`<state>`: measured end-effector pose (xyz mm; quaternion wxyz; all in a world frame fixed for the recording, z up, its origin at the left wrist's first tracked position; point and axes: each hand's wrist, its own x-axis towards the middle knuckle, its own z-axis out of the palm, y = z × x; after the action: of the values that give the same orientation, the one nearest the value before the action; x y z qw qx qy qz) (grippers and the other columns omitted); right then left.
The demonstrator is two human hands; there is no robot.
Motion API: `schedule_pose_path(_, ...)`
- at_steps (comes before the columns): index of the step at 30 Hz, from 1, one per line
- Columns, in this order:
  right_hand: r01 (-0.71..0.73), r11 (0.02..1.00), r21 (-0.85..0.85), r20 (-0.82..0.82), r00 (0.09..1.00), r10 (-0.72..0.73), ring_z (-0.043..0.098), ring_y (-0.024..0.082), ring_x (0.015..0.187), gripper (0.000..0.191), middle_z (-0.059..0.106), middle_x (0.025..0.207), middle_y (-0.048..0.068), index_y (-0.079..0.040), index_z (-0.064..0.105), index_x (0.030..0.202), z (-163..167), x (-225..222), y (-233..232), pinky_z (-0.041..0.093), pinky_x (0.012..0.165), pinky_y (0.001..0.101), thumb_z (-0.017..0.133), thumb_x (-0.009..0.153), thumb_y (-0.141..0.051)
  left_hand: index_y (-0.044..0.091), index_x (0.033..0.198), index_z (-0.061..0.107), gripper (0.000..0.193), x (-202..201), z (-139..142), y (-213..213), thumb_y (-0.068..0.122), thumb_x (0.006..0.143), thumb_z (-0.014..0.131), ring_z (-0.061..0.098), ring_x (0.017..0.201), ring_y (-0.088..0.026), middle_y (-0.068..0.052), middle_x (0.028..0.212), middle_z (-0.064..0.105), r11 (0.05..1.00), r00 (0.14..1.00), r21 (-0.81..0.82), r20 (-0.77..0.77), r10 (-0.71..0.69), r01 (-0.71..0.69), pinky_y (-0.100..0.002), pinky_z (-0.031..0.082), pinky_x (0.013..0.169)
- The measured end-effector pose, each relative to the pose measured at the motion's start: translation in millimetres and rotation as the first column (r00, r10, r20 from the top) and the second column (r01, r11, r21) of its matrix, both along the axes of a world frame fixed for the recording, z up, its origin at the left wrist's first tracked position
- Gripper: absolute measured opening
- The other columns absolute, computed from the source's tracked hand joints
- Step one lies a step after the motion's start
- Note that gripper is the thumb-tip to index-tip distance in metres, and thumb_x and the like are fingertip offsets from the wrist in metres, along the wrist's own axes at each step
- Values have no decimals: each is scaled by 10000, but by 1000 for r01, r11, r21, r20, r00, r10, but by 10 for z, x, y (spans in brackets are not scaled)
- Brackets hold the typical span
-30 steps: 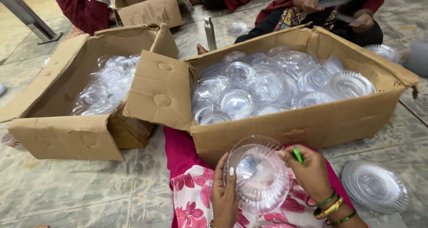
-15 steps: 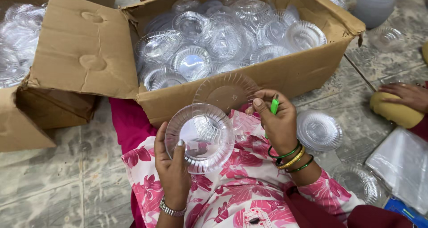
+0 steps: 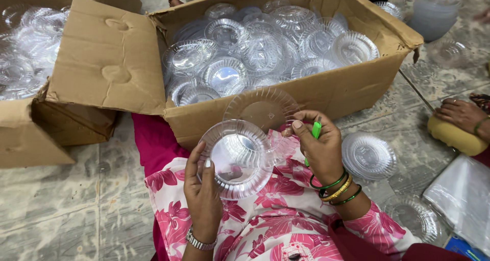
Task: The person sits on the floor and repeatedly picks up clear plastic dishes from a cardboard box. They wipe the surface of each dish with a small green tool and place it on the floor. The process is repeated for multiple dishes.
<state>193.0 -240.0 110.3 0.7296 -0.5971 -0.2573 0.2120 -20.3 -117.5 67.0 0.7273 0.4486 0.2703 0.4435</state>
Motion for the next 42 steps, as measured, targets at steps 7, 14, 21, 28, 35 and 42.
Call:
schedule_pose_path(7,27,997,76,-79,997,-21,433,-3,471,148,747,854,101,-46,611,1146,-29,73,-28,313,401,172,622,1005,-89,62,1518,454,567,142,121,179,-35,961,485,584,1313,-180,-130,1513,541,968,982,250,-175,75,-29,-164,550,903)
schedule_pose_path(14,105,989,105,-106,990,-94,407,-2,453,155,749,863,124,-19,599,1156,-14,180,-168,306,391,179,610,1011,-71,370,1649,-59,889,830,570,1263,143,1050,558,560,980,-239,-92,1193,539,963,952,-196,280,-126,185,-409,655,911)
schedule_pose_path(21,139,990,38,-106,985,-134,432,9,439,169,768,872,144,-19,591,1155,-178,105,-202,337,382,189,604,997,-77,-32,1297,611,448,934,226,594,321,1022,592,693,905,-166,-62,1106,719,887,906,-185,50,-421,423,-356,618,788)
schedule_pose_path(28,-174,985,13,39,984,174,444,18,506,235,751,832,115,-4,640,1181,-413,-141,-294,325,438,196,601,1034,-183,9,1185,634,325,515,412,454,283,1029,554,755,707,-212,-170,949,755,936,936,-44,-17,-351,350,-313,636,626)
schedule_pose_path(35,-389,917,-94,137,907,398,497,26,665,513,647,830,-24,-28,682,1179,-139,116,-232,389,567,204,412,1118,-460,-17,1011,702,311,158,629,351,270,1007,582,692,488,-158,-129,726,766,810,731,-86,-386,-563,580,-260,558,427)
schedule_pose_path(42,-691,667,-279,65,680,731,450,28,637,422,555,694,-64,-12,743,953,-57,125,-34,372,558,223,537,1073,-361,-18,990,707,299,88,735,260,248,1004,572,705,483,-153,-119,715,761,619,501,-176,-441,-745,765,-257,559,410)
